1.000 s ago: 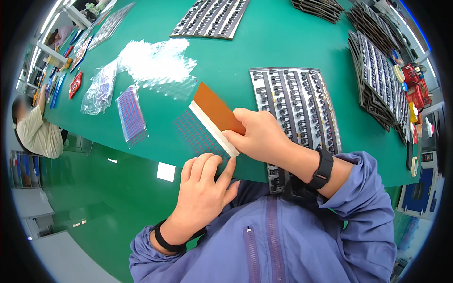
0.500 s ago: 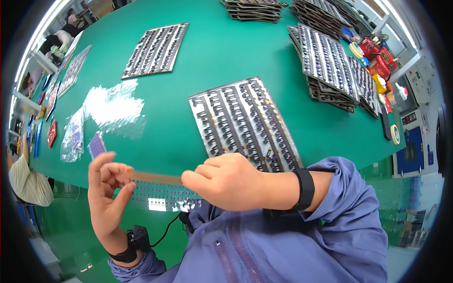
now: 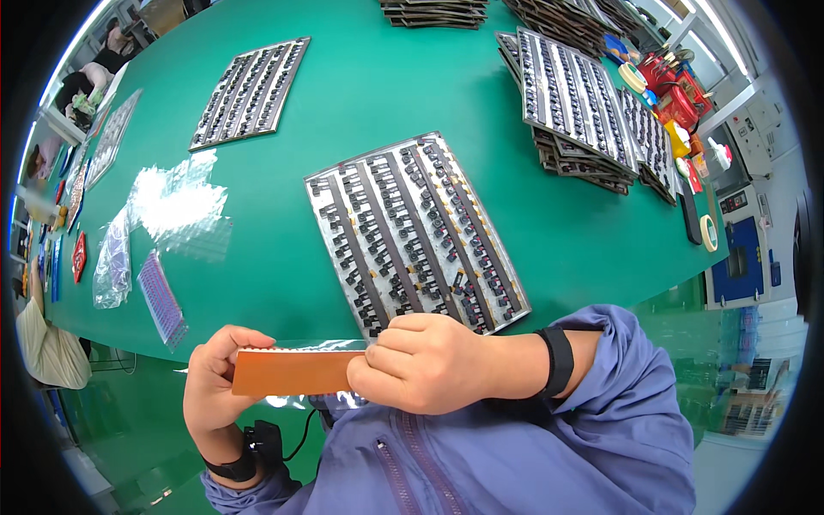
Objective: Assemble camera module components by applying adhesive or protective layers to trays of lens modules.
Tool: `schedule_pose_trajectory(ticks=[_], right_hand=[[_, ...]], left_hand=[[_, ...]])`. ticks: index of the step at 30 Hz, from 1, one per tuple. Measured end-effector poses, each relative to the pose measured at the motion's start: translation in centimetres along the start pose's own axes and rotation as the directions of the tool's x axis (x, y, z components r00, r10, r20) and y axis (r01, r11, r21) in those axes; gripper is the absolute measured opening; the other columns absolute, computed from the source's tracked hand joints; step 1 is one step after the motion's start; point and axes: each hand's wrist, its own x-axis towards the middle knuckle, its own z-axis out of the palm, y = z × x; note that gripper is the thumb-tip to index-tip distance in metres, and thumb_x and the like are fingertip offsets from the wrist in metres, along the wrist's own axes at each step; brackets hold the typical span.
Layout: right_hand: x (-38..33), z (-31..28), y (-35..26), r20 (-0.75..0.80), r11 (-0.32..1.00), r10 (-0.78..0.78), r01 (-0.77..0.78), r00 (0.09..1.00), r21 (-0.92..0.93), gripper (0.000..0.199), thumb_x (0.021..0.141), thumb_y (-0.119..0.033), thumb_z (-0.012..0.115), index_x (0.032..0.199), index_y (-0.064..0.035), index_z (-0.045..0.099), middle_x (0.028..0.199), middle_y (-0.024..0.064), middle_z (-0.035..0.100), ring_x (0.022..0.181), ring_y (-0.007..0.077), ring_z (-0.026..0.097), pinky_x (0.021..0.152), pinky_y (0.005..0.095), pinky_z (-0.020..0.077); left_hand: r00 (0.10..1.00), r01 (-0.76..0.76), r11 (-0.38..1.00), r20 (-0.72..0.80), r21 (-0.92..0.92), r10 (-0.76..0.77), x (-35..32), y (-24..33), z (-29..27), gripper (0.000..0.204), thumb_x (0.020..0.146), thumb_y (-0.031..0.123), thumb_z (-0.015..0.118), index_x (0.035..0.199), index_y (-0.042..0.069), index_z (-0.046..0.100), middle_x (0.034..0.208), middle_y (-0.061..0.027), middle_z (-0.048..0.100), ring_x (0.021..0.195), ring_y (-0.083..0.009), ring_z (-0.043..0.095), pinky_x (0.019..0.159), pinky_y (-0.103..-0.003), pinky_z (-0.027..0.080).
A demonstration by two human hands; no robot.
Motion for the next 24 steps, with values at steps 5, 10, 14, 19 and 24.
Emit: schedule_pose_trajectory(ticks=[5, 10, 14, 19, 24], right_hand=[[-0.7, -0.3, -0.6, -0.022, 1.0, -0.022, 0.022, 1.0, 0.018, 0.012, 0.073, -0.009, 0.064, 0.078, -0.003, 0.055, 0.062, 0.0018, 0.048, 0.055, 0.0125, 0.052, 0.051, 0.0239, 0.0419], [-0.6, -2.6, 0.3, -0.277, 0.977, 0.084, -0.024, 0.957, 0.211, 0.015, 0.071, -0.009, 0.066, 0.084, -0.0034, 0.059, 0.066, 0.0024, 0.051, 0.057, 0.0154, 0.054, 0.05, 0.0275, 0.0429], [-1.3, -6.1, 1.0, -0.043, 0.59, 0.726, -0.59, 0.687, 0.551, 0.014, 0.086, -0.006, 0.068, 0.096, -0.0014, 0.06, 0.074, 0.0046, 0.061, 0.062, 0.012, 0.062, 0.052, 0.0297, 0.0487], [-5.0, -6.3, 2.7, 0.263, 0.148, 0.871, -0.734, 0.414, 0.663, 0.021, 0.087, -0.009, 0.07, 0.1, 0.0002, 0.057, 0.079, -0.0011, 0.063, 0.067, 0.0045, 0.059, 0.054, 0.0213, 0.0485], [-7.0, -5.2, 2.5, 0.327, 0.186, 0.86, -0.838, 0.391, 0.513, 0.022, 0.085, -0.014, 0.072, 0.094, 0.0009, 0.058, 0.071, 0.0021, 0.061, 0.064, 0.0056, 0.058, 0.054, 0.024, 0.0473]], left_hand=[[0.977, 0.18, 0.967, -0.085, -0.18, -0.198, 0.5, 1.0, 1.4, 0.033, 0.076, -0.009, 0.069, 0.106, -0.005, 0.056, 0.094, -0.0105, 0.069, 0.073, -0.0067, 0.063, 0.061, -0.018, 0.048], [0.951, 0.291, 0.956, -0.101, -0.044, -0.294, 0.8, 0.4, -1.1, 0.037, 0.075, -0.011, 0.067, 0.11, -0.004, 0.056, 0.094, -0.0131, 0.069, 0.073, -0.0073, 0.061, 0.063, -0.02, 0.048], [0.971, 0.199, 0.878, -0.21, 0.435, -0.116, 1.4, -0.8, -4.8, 0.041, 0.075, -0.01, 0.066, 0.115, 0.001, 0.061, 0.087, -0.0042, 0.066, 0.07, -0.0076, 0.058, 0.061, -0.022, 0.046], [0.884, 0.054, 0.362, -0.213, 0.931, 0.416, 3.4, -0.7, -0.1, 0.027, 0.072, 0.005, 0.074, 0.099, 0.004, 0.068, 0.108, -0.0149, 0.056, 0.101, -0.034, 0.053, 0.087, -0.042, 0.044], [0.756, -0.6, 0.471, 0.266, 0.646, 0.598, 5.5, -1.7, 10.1, 0.021, 0.063, 0.008, 0.076, 0.082, 0.011, 0.069, 0.088, -0.0023, 0.06, 0.088, -0.0232, 0.058, 0.079, -0.04, 0.045]])
